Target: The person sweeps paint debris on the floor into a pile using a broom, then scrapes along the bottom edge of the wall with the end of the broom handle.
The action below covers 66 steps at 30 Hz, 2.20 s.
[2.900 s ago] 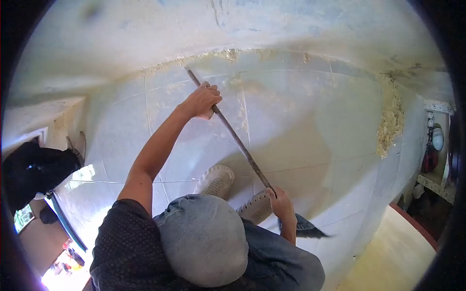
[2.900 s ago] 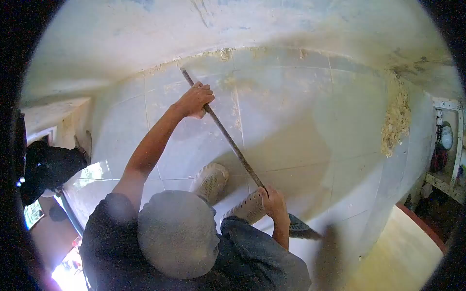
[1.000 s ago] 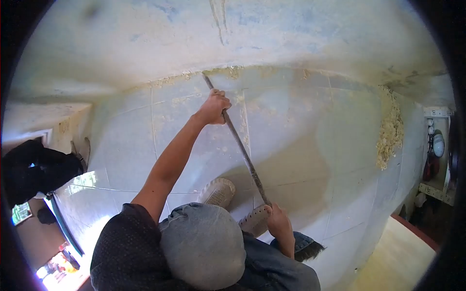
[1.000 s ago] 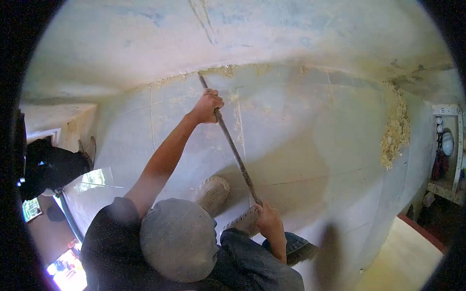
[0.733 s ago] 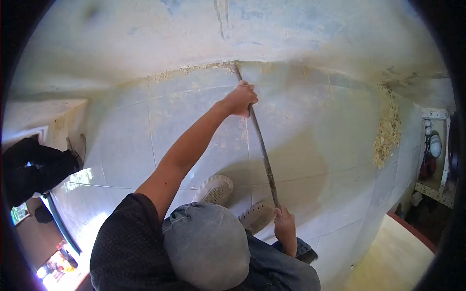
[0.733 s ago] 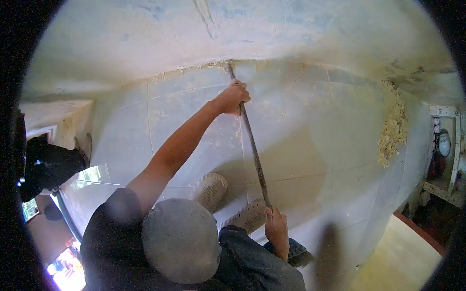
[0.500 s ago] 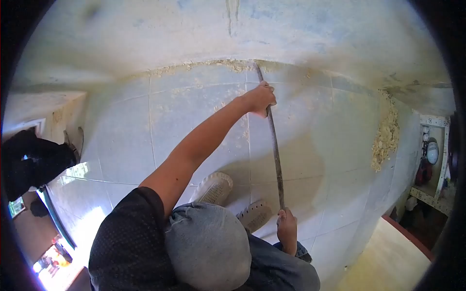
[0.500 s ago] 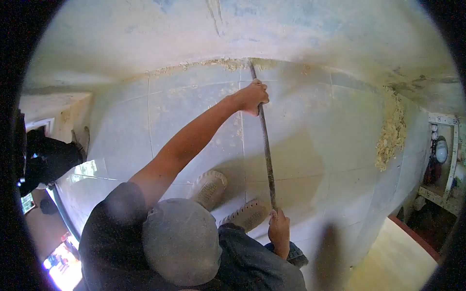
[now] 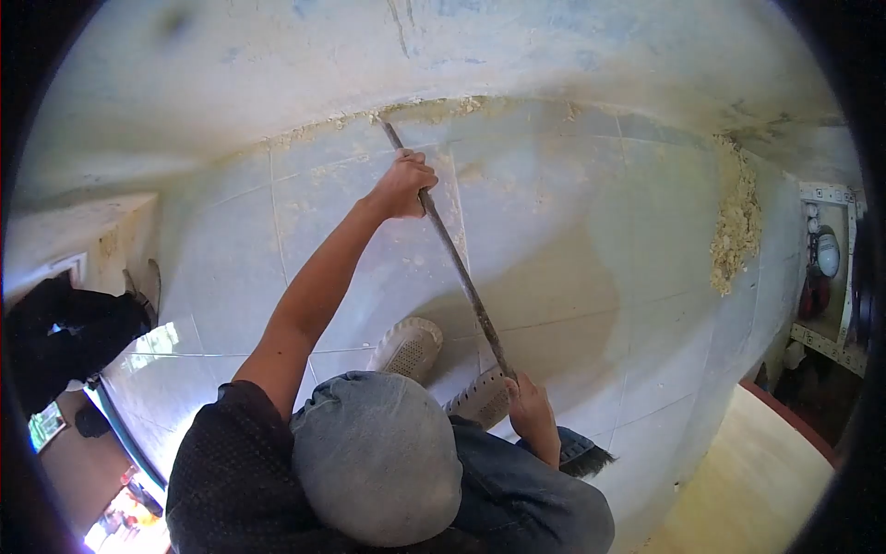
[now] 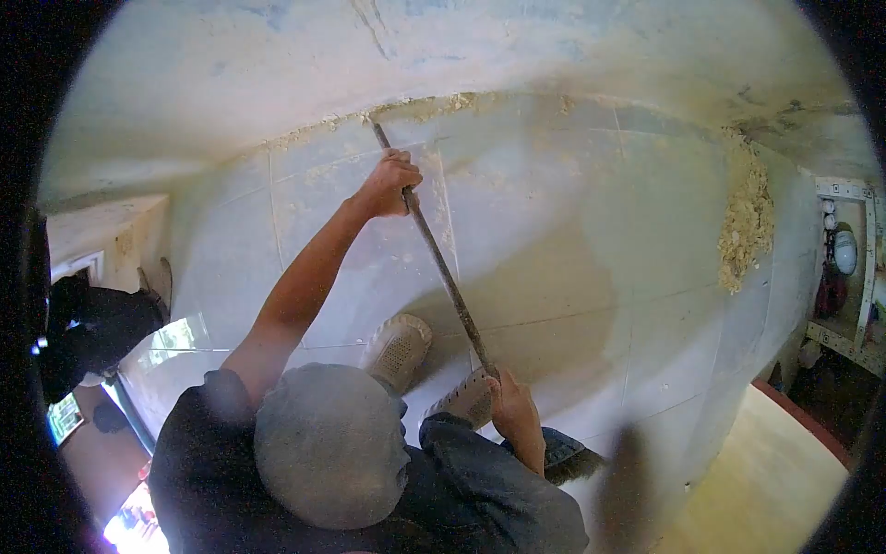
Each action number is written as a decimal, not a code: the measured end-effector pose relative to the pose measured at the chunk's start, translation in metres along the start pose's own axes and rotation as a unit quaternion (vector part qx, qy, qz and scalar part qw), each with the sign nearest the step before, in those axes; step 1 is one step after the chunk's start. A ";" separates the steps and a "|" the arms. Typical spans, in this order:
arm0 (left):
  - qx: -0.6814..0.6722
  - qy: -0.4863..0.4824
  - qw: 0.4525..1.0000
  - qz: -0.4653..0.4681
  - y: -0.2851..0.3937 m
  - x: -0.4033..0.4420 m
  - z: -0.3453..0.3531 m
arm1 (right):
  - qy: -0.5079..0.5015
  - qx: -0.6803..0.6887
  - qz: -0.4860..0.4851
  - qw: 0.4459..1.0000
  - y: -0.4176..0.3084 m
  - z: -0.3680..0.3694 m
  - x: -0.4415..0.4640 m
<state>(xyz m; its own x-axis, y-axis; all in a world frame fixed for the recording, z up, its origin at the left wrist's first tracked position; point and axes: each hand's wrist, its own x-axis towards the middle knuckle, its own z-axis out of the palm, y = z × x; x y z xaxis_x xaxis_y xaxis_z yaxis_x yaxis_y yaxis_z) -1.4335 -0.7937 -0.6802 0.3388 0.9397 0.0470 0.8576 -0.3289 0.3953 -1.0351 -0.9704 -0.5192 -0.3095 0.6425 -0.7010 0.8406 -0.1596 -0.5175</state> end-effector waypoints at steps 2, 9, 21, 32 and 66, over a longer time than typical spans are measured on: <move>0.003 -0.016 1.000 0.008 0.004 0.003 -0.004 | 0.003 0.006 -0.013 1.000 0.004 0.004 0.002; 0.005 -0.026 0.997 0.073 0.035 0.066 0.008 | 0.041 0.043 0.018 0.998 0.041 0.010 0.000; -0.032 0.006 0.998 0.046 0.013 0.011 0.004 | 0.035 0.069 -0.061 0.995 0.040 0.024 0.001; 0.002 -0.019 0.993 0.114 0.054 0.089 0.025 | 0.105 0.064 -0.048 0.991 0.058 0.018 -0.015; -0.042 0.018 0.995 0.087 0.031 0.045 0.017 | 0.047 0.108 -0.021 0.993 0.051 0.019 -0.010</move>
<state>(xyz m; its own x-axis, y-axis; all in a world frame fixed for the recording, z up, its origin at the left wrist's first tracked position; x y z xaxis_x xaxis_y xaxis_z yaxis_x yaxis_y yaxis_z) -1.3853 -0.7629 -0.6818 0.4643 0.8721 0.1545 0.7509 -0.4801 0.4536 -0.9971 -0.9994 -0.5478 -0.2911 0.7182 -0.6320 0.7093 -0.2813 -0.6463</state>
